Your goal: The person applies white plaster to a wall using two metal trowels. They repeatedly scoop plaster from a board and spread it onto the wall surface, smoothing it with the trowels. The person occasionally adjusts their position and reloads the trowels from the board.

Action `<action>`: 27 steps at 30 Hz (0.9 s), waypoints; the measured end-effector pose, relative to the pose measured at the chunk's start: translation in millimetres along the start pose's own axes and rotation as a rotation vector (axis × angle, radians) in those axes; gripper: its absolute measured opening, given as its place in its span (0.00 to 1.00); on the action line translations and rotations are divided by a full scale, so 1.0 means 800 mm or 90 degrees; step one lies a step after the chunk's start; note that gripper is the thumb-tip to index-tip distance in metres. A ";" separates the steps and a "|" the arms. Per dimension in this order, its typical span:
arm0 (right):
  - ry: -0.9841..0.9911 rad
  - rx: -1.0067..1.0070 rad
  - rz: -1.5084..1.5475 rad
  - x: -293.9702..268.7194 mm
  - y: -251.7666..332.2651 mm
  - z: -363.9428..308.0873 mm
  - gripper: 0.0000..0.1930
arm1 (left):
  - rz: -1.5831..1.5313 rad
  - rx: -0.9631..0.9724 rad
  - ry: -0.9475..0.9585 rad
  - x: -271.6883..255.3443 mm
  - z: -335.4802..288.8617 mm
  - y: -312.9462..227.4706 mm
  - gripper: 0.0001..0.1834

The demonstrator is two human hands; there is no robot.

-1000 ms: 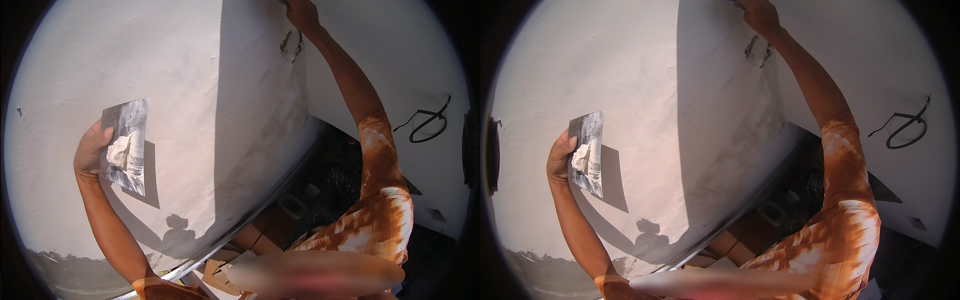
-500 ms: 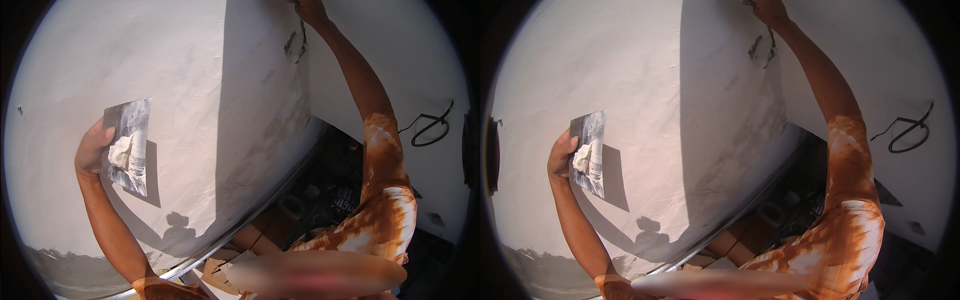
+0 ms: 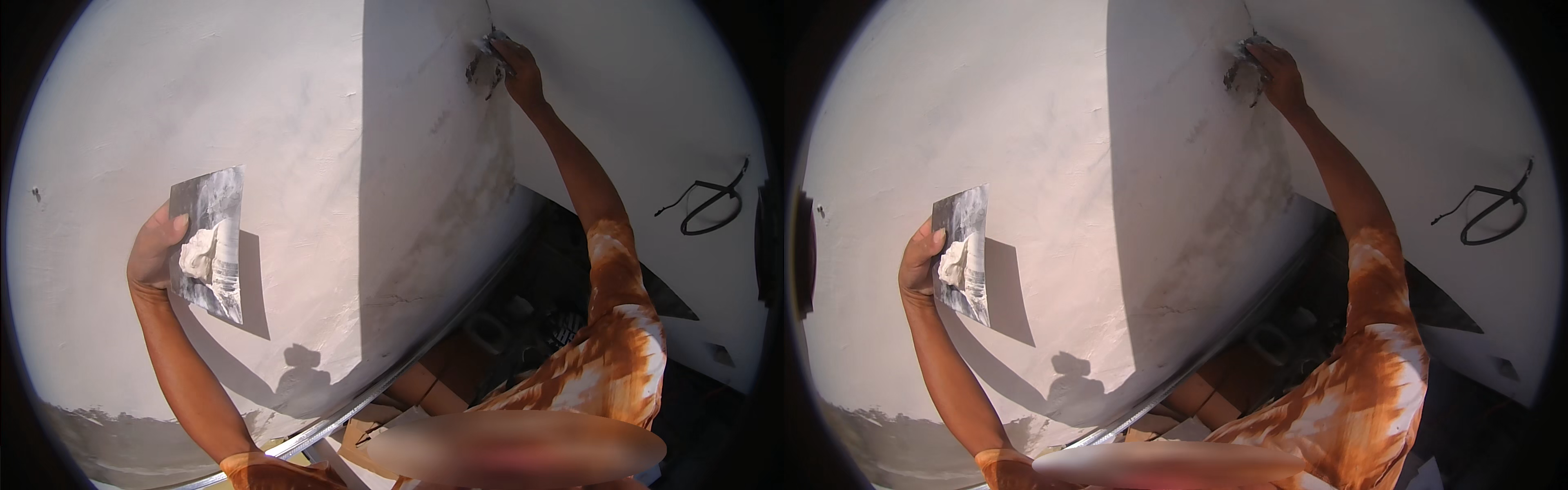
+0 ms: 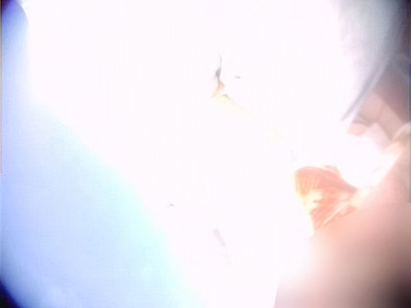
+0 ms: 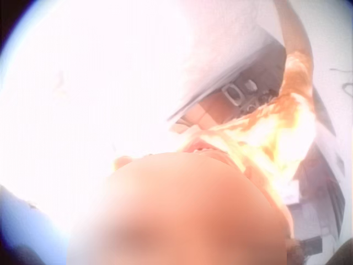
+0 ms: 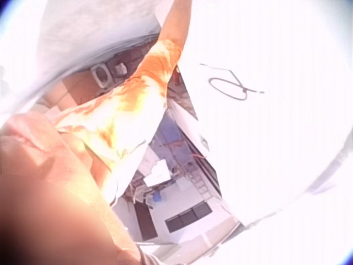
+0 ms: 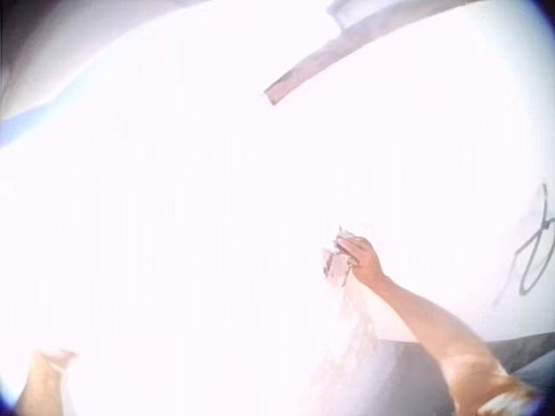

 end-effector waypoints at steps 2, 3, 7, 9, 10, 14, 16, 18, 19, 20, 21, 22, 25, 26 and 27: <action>-0.120 0.059 0.050 0.003 -0.009 0.023 0.36 | 0.007 -0.009 0.011 0.003 0.000 0.000 0.29; -0.100 0.037 0.036 0.014 -0.001 0.027 0.36 | 0.009 -0.010 0.014 0.004 0.000 -0.002 0.29; -0.002 0.031 -0.031 0.040 0.053 -0.022 0.32 | 0.020 -0.017 0.010 -0.001 0.000 -0.001 0.29; 0.044 0.009 -0.042 0.032 0.071 -0.050 0.30 | 0.041 -0.024 0.036 0.000 0.000 -0.002 0.30; 0.059 0.089 -0.048 0.027 0.055 -0.054 0.29 | 0.043 -0.017 0.022 -0.002 0.000 -0.002 0.29; 0.090 0.458 -0.102 0.010 -0.058 -0.002 0.26 | 0.002 -0.015 0.017 -0.003 0.002 0.001 0.28; 0.171 0.654 0.046 0.034 -0.090 0.020 0.18 | 0.003 -0.012 0.021 -0.002 0.002 0.003 0.28; 0.143 0.538 -0.033 0.035 -0.063 0.050 0.24 | 0.014 -0.005 0.010 -0.005 0.001 0.002 0.28; 0.139 0.505 -0.082 0.035 -0.036 0.050 0.27 | 0.024 0.001 -0.002 -0.007 0.001 0.001 0.28; 0.091 0.391 -0.068 0.036 0.007 0.050 0.27 | 0.035 0.006 -0.011 -0.010 0.000 0.001 0.29; 0.027 0.273 -0.080 0.028 0.054 0.044 0.27 | 0.031 0.003 -0.002 -0.010 0.000 0.001 0.29; 0.027 0.245 -0.053 0.030 0.093 0.030 0.28 | 0.033 -0.004 0.009 -0.011 0.000 0.001 0.30; 0.027 0.153 0.005 0.012 0.136 0.024 0.30 | 0.039 -0.012 0.020 -0.010 0.000 0.002 0.32; 0.079 0.168 0.033 0.015 0.128 0.028 0.31 | 0.038 -0.006 0.024 -0.009 0.000 0.001 0.32; 0.000 0.101 0.018 0.000 0.125 0.041 0.32 | 0.035 -0.001 0.018 -0.009 -0.001 0.001 0.31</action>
Point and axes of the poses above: each hand's wrist, its own z-axis towards the middle knuckle, its own x-axis out of the palm, y = z × x, the point moved 7 cm from there along z, towards the middle knuckle, and after that the axes turned 14 degrees about -x, right-handed, at the moved point
